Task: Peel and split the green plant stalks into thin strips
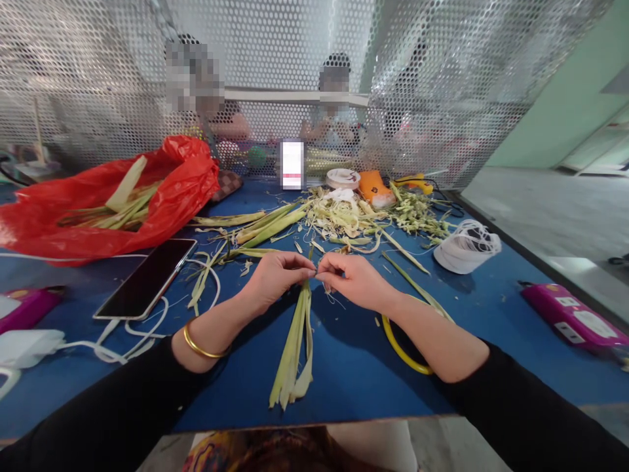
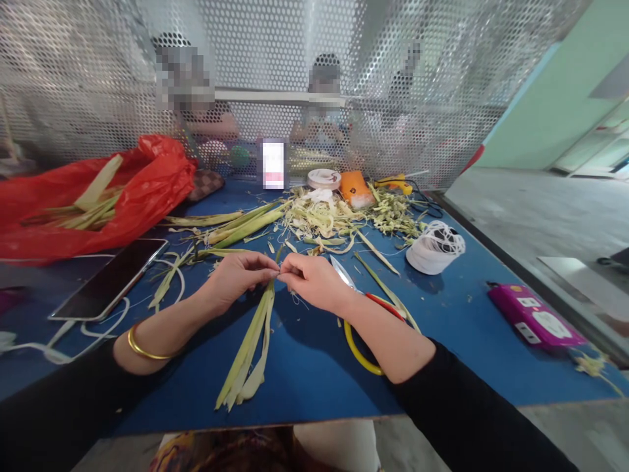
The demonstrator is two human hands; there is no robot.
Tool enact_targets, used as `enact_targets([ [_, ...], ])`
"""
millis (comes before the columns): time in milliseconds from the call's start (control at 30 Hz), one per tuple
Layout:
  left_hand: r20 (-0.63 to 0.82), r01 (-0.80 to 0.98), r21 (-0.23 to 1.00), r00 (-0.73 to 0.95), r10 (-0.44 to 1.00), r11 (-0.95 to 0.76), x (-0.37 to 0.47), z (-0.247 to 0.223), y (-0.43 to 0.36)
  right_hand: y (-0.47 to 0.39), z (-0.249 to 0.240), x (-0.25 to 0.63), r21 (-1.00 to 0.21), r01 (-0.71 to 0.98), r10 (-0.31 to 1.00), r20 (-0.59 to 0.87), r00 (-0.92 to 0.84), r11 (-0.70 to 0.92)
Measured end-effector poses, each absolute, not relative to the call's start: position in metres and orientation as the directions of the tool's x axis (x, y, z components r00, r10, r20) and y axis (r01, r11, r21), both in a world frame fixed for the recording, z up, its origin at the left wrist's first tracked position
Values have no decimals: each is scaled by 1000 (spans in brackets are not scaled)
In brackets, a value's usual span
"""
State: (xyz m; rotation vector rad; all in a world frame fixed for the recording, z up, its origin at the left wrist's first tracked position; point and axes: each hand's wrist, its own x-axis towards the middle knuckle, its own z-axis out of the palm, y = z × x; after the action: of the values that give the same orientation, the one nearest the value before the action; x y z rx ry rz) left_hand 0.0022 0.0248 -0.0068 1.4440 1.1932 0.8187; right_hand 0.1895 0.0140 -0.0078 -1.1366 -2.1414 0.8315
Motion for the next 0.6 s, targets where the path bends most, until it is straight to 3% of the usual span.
enact_targets([
  [133,-108,273,961,265,958,33,3,-3,24,15,-6,189,-803,459,863,128,-489,380],
  [267,-89,296,955,266,960,7,2,-2,24,17,-6,189,-782,490,854,102,-510,386],
  [433,64,351,919,317,946,-180,-1,-4,27,21,-13,190,-838,385,903,257,-345,386],
  [500,112,404,880,337,935,-251,-1,-4,27,22,-15,189,-887,289,906,259,-334,360],
  [600,155,453,833,359,920,-317,1,-2,24,21,-14,187,-902,273,897,215,-385,334],
])
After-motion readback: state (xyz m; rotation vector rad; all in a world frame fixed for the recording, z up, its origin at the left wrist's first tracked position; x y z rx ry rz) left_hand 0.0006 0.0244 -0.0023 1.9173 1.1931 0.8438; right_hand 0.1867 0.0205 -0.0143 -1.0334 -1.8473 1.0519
